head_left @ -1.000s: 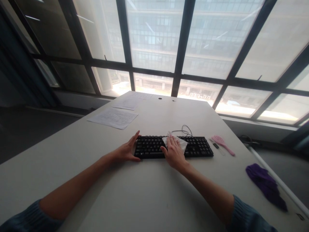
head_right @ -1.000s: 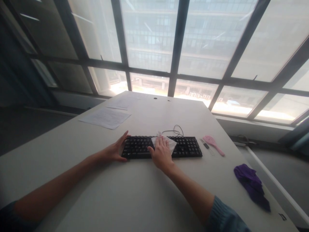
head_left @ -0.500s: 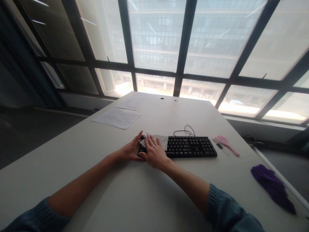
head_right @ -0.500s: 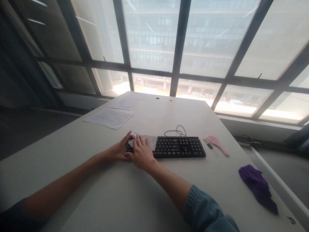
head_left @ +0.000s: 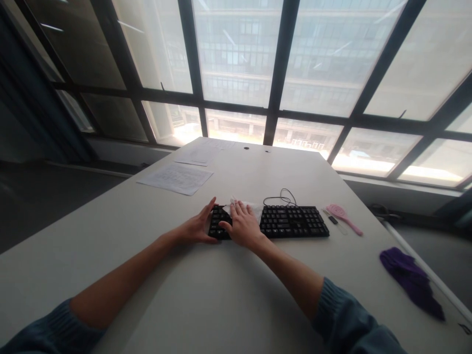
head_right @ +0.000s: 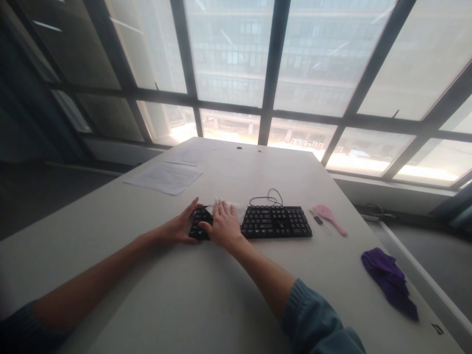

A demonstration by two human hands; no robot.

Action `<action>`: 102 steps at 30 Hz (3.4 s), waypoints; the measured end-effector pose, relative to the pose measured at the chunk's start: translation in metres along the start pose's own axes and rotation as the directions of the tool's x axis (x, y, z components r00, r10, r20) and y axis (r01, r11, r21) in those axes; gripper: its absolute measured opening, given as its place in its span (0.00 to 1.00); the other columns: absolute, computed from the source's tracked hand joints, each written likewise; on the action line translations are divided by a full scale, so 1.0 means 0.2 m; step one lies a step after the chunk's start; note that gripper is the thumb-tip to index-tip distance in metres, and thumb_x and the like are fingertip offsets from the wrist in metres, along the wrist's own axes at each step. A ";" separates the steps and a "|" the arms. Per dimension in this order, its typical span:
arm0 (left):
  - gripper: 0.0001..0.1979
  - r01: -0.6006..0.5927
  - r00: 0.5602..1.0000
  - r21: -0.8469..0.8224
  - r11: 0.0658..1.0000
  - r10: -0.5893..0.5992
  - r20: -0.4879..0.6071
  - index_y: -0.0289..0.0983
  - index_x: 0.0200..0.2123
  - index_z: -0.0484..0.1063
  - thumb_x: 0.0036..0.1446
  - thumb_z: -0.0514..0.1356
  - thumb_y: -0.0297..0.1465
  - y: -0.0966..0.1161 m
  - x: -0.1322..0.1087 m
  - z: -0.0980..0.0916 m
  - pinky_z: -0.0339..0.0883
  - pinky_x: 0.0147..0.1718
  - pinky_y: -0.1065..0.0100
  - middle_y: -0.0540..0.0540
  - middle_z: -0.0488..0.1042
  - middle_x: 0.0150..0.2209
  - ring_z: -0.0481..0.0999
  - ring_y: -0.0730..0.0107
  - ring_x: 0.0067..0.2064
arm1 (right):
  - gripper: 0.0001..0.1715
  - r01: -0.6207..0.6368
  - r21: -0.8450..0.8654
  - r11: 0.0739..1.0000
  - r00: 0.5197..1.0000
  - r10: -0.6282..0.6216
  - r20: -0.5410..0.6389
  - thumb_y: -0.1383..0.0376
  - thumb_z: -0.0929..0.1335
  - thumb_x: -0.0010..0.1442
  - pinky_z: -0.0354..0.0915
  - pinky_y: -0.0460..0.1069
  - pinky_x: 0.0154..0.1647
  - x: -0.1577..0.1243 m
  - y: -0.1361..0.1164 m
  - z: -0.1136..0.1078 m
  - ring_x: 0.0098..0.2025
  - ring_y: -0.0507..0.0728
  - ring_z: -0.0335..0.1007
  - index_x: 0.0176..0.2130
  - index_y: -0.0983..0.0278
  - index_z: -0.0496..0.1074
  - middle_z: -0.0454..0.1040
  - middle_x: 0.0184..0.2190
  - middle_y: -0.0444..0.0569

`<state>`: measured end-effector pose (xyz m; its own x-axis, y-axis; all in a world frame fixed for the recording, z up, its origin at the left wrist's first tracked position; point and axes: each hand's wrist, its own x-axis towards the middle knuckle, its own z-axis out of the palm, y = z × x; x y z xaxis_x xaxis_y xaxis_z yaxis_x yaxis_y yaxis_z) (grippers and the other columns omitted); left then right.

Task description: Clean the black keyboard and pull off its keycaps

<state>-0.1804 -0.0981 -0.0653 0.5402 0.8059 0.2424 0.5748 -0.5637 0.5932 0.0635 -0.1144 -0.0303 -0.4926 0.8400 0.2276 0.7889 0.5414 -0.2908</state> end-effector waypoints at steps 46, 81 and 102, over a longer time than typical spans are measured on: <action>0.73 0.007 1.000 -0.018 1.000 -0.007 0.009 0.50 0.72 0.21 0.40 0.76 0.45 0.01 0.00 0.01 0.55 0.64 0.42 0.34 0.50 0.71 0.57 0.38 0.69 | 0.47 -0.057 0.018 0.998 0.998 0.057 -0.020 0.42 0.53 0.70 0.40 0.62 0.72 0.02 -0.06 0.00 0.74 0.66 0.42 0.68 0.76 0.56 0.53 0.70 0.67; 0.74 0.008 1.000 0.008 1.000 -0.008 -0.003 0.44 0.72 0.21 0.40 0.76 0.45 0.05 0.00 0.01 0.59 0.64 0.44 0.30 0.50 0.70 0.59 0.39 0.68 | 0.46 -0.015 0.015 1.000 1.000 0.015 0.008 0.44 0.52 0.70 0.37 0.62 0.73 0.07 -0.11 0.03 0.75 0.64 0.36 0.69 0.75 0.54 0.47 0.72 0.64; 0.72 -0.038 0.999 0.007 0.999 0.038 0.000 0.51 0.71 0.18 0.44 0.75 0.45 0.03 0.00 0.01 0.51 0.65 0.39 0.31 0.48 0.70 0.52 0.39 0.71 | 0.49 -0.001 0.028 1.000 1.000 0.000 0.022 0.42 0.54 0.69 0.34 0.62 0.73 -0.22 -0.18 0.03 0.75 0.64 0.30 0.70 0.76 0.51 0.40 0.73 0.62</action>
<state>-0.1754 -0.1009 -0.0641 0.5617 0.7838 0.2649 0.5580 -0.5952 0.5782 0.0548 -0.1698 -0.0359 -0.5006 0.8405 0.2070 0.7786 0.5417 -0.3166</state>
